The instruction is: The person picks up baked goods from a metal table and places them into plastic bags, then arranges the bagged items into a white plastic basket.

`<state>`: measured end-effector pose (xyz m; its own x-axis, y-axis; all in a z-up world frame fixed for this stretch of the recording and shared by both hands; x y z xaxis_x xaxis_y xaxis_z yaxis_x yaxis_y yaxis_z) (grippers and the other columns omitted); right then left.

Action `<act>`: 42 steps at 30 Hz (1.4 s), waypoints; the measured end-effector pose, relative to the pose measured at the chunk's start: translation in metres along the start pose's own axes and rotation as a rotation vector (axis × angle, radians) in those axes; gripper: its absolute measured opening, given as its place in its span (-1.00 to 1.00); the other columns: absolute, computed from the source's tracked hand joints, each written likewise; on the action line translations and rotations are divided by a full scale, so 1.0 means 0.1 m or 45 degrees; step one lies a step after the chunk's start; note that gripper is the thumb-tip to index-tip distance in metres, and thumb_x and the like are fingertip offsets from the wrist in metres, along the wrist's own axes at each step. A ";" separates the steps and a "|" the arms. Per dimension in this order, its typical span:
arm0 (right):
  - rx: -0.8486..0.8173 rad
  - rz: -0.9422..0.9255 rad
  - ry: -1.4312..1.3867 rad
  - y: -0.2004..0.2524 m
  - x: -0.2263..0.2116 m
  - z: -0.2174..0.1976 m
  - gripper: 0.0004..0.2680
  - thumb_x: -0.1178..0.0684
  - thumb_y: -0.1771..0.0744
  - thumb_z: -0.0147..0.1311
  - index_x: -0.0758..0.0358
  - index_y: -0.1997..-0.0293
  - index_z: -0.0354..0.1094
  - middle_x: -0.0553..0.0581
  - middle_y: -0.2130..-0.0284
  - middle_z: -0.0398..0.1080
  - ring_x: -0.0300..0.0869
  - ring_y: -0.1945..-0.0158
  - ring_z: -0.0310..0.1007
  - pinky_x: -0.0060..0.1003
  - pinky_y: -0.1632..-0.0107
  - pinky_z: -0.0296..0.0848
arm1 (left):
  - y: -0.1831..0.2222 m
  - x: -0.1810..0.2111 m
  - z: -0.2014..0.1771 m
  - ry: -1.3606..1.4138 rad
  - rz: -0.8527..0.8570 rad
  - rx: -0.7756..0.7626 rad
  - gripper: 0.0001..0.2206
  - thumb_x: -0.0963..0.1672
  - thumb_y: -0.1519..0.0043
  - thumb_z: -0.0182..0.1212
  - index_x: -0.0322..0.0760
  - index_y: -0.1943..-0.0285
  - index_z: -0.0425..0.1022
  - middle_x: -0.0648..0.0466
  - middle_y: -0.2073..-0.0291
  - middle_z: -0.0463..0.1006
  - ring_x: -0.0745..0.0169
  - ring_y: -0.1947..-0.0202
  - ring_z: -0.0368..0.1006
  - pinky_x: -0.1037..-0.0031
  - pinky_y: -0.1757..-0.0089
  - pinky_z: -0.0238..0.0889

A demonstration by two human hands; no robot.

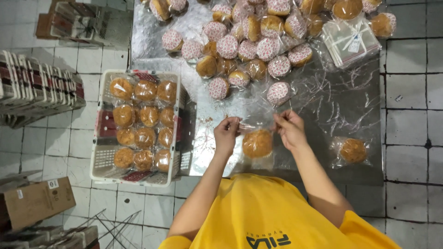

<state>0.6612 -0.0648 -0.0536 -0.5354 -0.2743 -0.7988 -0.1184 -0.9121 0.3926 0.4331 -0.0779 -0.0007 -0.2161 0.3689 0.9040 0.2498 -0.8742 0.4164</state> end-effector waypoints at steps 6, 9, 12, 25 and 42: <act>0.071 -0.064 0.762 -0.50 1.16 -0.73 -0.82 0.06 -0.22 0.47 0.14 0.37 0.44 0.02 0.51 0.50 -0.26 0.44 0.50 -0.38 0.38 0.37 | -0.63 -1.34 -0.51 -0.514 0.055 0.163 -0.93 -0.15 -0.13 0.41 -0.25 0.30 0.67 -0.07 0.54 0.58 0.11 0.39 0.56 0.19 0.26 0.45; 0.232 0.360 0.628 0.00 1.60 -0.83 -0.84 0.11 -0.24 0.42 0.25 0.34 0.45 0.11 0.54 0.47 -0.18 0.49 0.52 -0.37 0.40 0.40 | -0.26 -1.56 -0.67 -0.734 -0.564 0.203 -0.81 -0.03 -0.18 0.28 -0.14 0.22 0.71 0.00 0.34 0.67 0.01 0.15 0.62 0.16 0.09 0.48; 0.282 0.601 0.415 0.42 1.79 -0.75 -0.82 0.15 -0.23 0.43 0.17 0.42 0.38 0.01 0.58 0.42 -0.24 0.56 0.51 -0.55 0.48 0.23 | -0.04 -1.87 -0.65 -0.061 -0.957 0.252 -0.72 -0.15 -0.17 0.34 -0.54 0.08 0.52 -0.35 0.36 0.57 -0.21 0.59 0.59 0.09 0.53 0.58; -0.591 -0.156 0.320 0.64 0.58 1.67 -0.33 -0.55 -0.14 0.22 -0.02 -0.21 0.06 -0.12 -0.13 0.26 -0.35 -0.23 0.25 -0.44 -0.26 0.26 | -0.05 -0.41 -1.15 0.979 -0.632 -0.233 -0.81 -0.18 -0.35 0.15 -0.33 -0.10 0.33 -0.12 0.14 0.52 -0.21 0.14 0.60 -0.02 0.05 0.45; -0.340 0.022 2.125 -0.21 2.22 4.86 -0.34 -0.32 -0.38 -0.04 0.46 -0.50 -0.20 0.75 -0.38 -0.12 0.44 -0.23 0.36 0.32 -0.16 0.41 | -1.55 1.16 -3.68 -2.089 0.532 -0.068 0.09 -0.03 0.24 0.66 -0.04 -0.55 0.08 -0.14 -0.52 0.02 -0.21 -0.52 -0.19 -0.01 -0.39 -0.31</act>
<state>0.1384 0.0416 -0.0183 0.8898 -0.1240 -0.4393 0.1056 -0.8803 0.4625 0.0222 -0.0159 0.0038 0.9951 0.0120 0.0981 -0.0048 -0.9857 0.1683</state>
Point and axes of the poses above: each hand's wrist, its own y-axis away from the middle knuckle, its own z-axis out of the palm, x = y × z, the point moved 3 cm from there along -y, towards the middle knuckle
